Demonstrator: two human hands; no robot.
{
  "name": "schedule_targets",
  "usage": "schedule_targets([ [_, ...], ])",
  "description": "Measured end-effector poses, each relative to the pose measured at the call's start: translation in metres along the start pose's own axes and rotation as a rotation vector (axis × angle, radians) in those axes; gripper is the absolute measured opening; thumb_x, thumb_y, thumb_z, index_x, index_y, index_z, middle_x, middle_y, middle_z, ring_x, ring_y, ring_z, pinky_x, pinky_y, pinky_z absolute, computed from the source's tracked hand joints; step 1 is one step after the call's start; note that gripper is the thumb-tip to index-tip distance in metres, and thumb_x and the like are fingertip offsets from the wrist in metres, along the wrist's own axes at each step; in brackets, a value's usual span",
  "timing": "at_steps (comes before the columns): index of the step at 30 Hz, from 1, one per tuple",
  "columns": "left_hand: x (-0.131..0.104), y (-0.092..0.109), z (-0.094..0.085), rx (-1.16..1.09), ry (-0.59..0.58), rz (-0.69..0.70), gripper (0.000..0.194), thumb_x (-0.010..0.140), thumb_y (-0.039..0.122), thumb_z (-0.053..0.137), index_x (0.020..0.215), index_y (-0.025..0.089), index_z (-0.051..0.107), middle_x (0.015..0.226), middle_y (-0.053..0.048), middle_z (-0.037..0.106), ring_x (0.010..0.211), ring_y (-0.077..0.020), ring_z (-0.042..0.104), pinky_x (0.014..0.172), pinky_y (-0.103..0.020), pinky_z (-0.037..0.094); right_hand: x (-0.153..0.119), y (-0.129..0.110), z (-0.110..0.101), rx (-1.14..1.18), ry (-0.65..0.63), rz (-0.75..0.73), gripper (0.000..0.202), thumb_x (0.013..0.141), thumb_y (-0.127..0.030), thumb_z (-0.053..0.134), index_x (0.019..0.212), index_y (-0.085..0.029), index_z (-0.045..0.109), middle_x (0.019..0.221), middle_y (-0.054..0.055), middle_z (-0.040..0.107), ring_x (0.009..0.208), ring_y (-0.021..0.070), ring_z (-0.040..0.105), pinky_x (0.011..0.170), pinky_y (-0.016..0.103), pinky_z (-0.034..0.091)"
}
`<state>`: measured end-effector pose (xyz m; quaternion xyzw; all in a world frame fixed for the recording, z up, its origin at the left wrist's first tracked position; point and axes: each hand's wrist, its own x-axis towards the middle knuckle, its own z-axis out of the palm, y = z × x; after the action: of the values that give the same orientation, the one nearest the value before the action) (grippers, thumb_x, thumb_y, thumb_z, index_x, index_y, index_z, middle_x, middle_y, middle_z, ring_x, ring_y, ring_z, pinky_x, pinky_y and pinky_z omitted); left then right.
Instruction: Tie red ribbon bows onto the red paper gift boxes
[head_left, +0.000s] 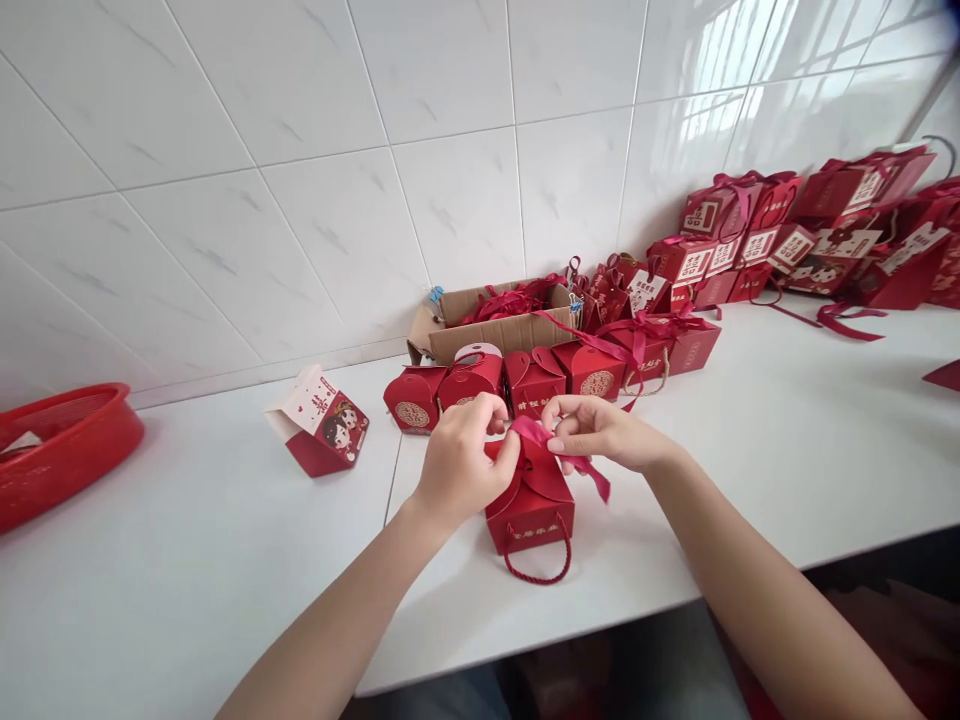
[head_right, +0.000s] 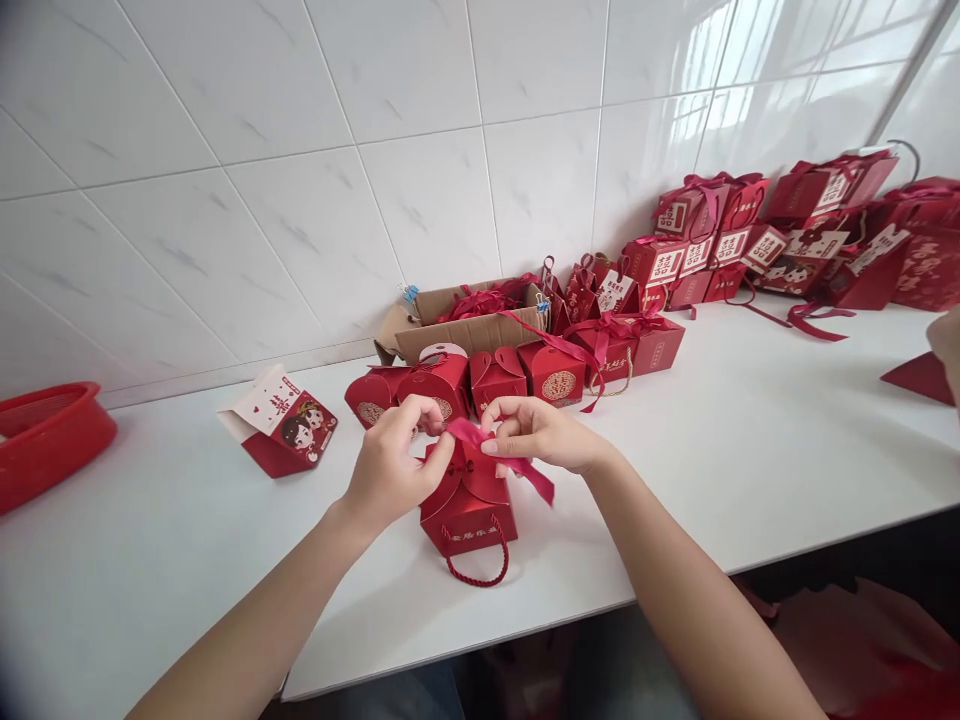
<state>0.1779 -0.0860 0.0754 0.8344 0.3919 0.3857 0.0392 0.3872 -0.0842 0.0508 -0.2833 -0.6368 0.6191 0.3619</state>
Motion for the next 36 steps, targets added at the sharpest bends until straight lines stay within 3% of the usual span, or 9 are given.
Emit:
schedule_targets([
  [7,0.002,0.000,0.004,-0.261,0.006,-0.157,0.018,0.079,0.021,0.055,0.090,0.024,0.041,0.069,0.003,0.057,0.067,-0.0148,0.056,0.062,-0.027,0.041,0.004,-0.001,0.021,-0.251,0.196,-0.016,0.031,0.076,-0.047,0.068,0.078,-0.016,0.063,0.052,-0.008,0.032,0.047,0.0046,0.022,0.044,0.021,0.018],
  [12,0.001,0.001,0.006,-0.386,0.008,-0.270,0.023,0.076,0.021,0.058,0.092,0.023,0.042,0.069,0.003,0.058,0.070,-0.0153,0.056,0.067,-0.028,0.042,0.005,0.002,0.030,-0.267,0.210,-0.063,0.036,0.077,-0.049,0.065,0.065,-0.015,0.063,0.055,-0.005,0.039,0.051,0.0061,0.029,0.049,0.024,0.026],
  [18,0.003,-0.007,-0.001,-0.551,-0.162,-0.324,0.012,0.079,0.026,0.058,0.087,0.021,0.050,0.085,-0.001,0.058,0.080,-0.0163,0.057,0.072,-0.028,0.045,0.011,0.011,0.034,-0.307,0.356,-0.206,0.026,0.074,-0.044,0.071,0.068,-0.019,0.070,0.070,0.002,0.058,0.070,0.0140,0.051,0.063,0.028,0.040],
  [21,-0.002,-0.014,-0.011,-0.504,-0.328,-0.236,0.011,0.079,0.027,0.061,0.086,0.021,0.055,0.094,-0.003,0.057,0.092,-0.0189,0.056,0.085,-0.032,0.045,0.009,0.009,0.033,-0.327,0.328,-0.256,0.021,0.075,-0.039,0.070,0.068,-0.020,0.070,0.076,0.003,0.061,0.079,0.0157,0.055,0.071,0.029,0.043],
  [25,-0.015,-0.024,-0.017,-0.335,-0.341,-0.253,0.018,0.080,0.027,0.062,0.096,0.023,0.055,0.106,-0.004,0.057,0.105,-0.0212,0.054,0.096,-0.036,0.040,0.005,0.006,0.032,-0.206,0.245,-0.134,0.023,0.075,-0.040,0.070,0.075,-0.017,0.069,0.072,0.001,0.061,0.066,0.0114,0.053,0.063,0.026,0.044],
  [28,-0.022,-0.032,-0.017,-0.308,-0.403,-0.460,0.030,0.079,0.041,0.063,0.102,0.024,0.052,0.110,-0.005,0.058,0.100,-0.0225,0.057,0.085,-0.035,0.045,0.004,0.007,0.032,-0.118,0.219,-0.066,0.026,0.075,-0.041,0.071,0.081,-0.016,0.068,0.076,0.001,0.063,0.065,0.0108,0.055,0.061,0.025,0.045],
  [30,-0.024,-0.037,-0.019,-0.321,-0.476,-0.557,0.032,0.080,0.050,0.061,0.094,0.022,0.054,0.096,-0.004,0.061,0.085,-0.0202,0.059,0.070,-0.031,0.046,0.005,0.008,0.031,-0.079,0.191,-0.041,0.026,0.076,-0.040,0.070,0.083,-0.015,0.067,0.080,0.003,0.065,0.069,0.0121,0.059,0.065,0.026,0.048],
  [33,-0.022,-0.040,-0.028,-0.299,-0.545,-0.513,0.035,0.082,0.053,0.057,0.074,0.019,0.054,0.071,0.000,0.054,0.063,-0.0142,0.051,0.055,-0.026,0.039,0.005,0.007,0.032,-0.092,0.173,-0.011,0.025,0.078,-0.038,0.067,0.083,-0.014,0.067,0.084,0.006,0.067,0.072,0.0136,0.061,0.068,0.027,0.049],
  [36,-0.016,-0.033,-0.044,-0.220,-0.489,-0.403,0.032,0.082,0.050,0.059,0.072,0.019,0.058,0.070,0.001,0.055,0.061,-0.0134,0.050,0.054,-0.025,0.038,0.003,0.004,0.036,-0.173,0.249,0.042,0.024,0.079,-0.037,0.065,0.078,-0.014,0.067,0.077,0.005,0.067,0.063,0.0117,0.058,0.058,0.024,0.045],
])
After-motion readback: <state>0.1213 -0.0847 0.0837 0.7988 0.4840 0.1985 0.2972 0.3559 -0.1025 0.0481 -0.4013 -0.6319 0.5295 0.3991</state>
